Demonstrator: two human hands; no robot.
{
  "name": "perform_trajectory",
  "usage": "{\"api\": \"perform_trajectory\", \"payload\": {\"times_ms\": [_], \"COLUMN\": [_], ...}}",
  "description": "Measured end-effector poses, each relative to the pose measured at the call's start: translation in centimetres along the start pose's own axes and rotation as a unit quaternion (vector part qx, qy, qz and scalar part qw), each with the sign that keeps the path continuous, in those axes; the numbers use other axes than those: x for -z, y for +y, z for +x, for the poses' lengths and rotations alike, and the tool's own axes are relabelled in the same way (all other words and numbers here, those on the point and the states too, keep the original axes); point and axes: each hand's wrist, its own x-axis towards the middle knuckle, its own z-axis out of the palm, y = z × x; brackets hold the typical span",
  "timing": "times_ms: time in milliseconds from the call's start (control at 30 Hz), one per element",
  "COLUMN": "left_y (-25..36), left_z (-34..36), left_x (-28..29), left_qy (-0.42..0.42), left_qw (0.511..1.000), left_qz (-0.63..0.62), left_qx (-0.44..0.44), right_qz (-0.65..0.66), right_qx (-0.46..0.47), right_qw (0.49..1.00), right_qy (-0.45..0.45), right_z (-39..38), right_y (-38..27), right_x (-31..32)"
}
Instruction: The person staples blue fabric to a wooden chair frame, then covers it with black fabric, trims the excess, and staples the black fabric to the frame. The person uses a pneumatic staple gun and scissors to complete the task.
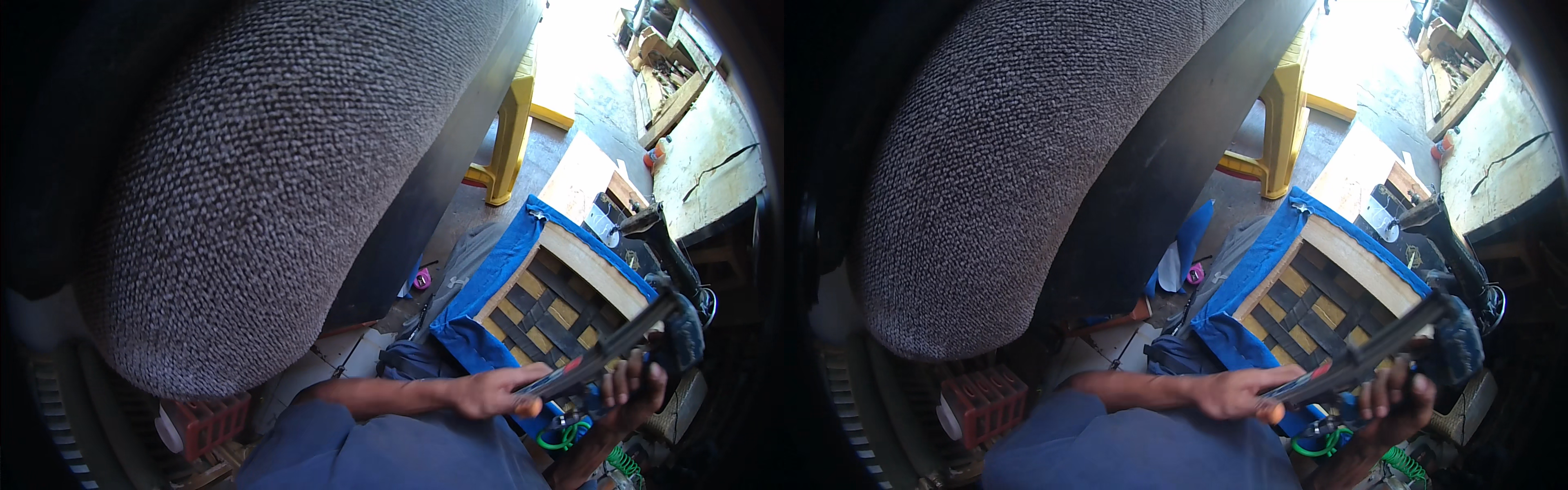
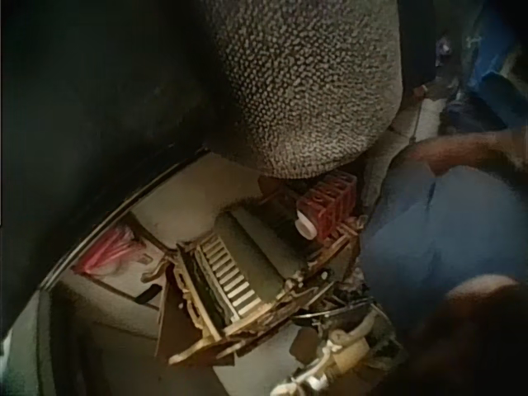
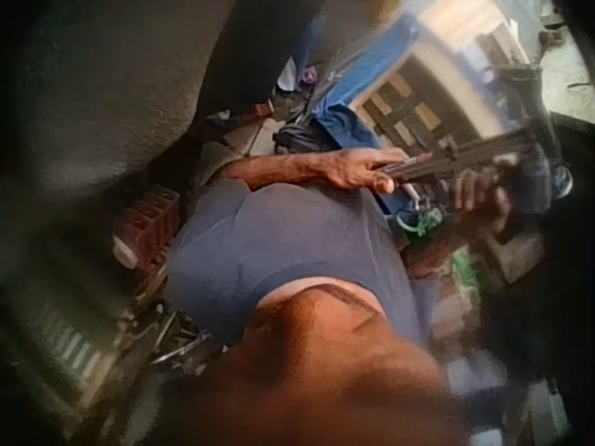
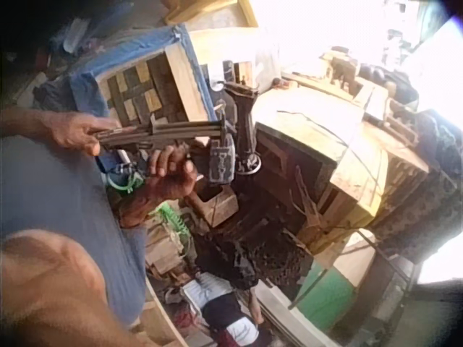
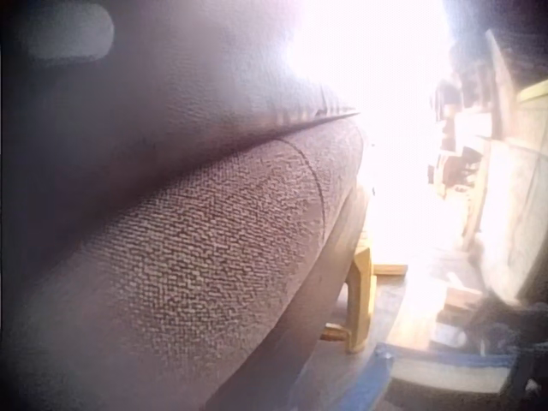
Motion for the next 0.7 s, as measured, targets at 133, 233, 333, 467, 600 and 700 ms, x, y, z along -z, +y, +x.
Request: {"api": "perform_trajectory", "payload": {"times_ms": [133,233,333,467,600,700], "left_y": [-0.9,-7.4,-10.9,-10.8,-11.1,-11.6], "left_z": [-9.5,-18.1,-27.3,-28.5,-29.8,-28.5], "left_x": [6.3,13.0,17.7,22.9,23.1,23.7], "left_qy": [0.201,0.741,0.845,0.819,0.81,0.791], "left_qw": [0.978,0.652,0.458,0.452,0.437,0.467], "left_qz": [-0.021,0.139,0.2,0.222,0.231,0.239], "left_qx": [0.046,0.089,0.19,0.274,0.315,0.314], "right_qz": [0.055,0.047,0.059,0.036,0.05,0.036], "right_qx": [0.078,0.056,0.015,0.033,0.045,0.088], "right_qw": [0.995,0.994,0.996,0.997,0.997,0.995], "right_qy": [-0.038,-0.082,-0.064,-0.054,-0.038,0.009], "right_z": [-0.6,-1.5,-1.8,-2.5,-2.8,-4.1], "right_y": [-3.5,-4.3,-4.1,-3.9,-3.9,-4.0], "right_x": [1.1,2.9,2.8,3.2,3.1,2.0]}}
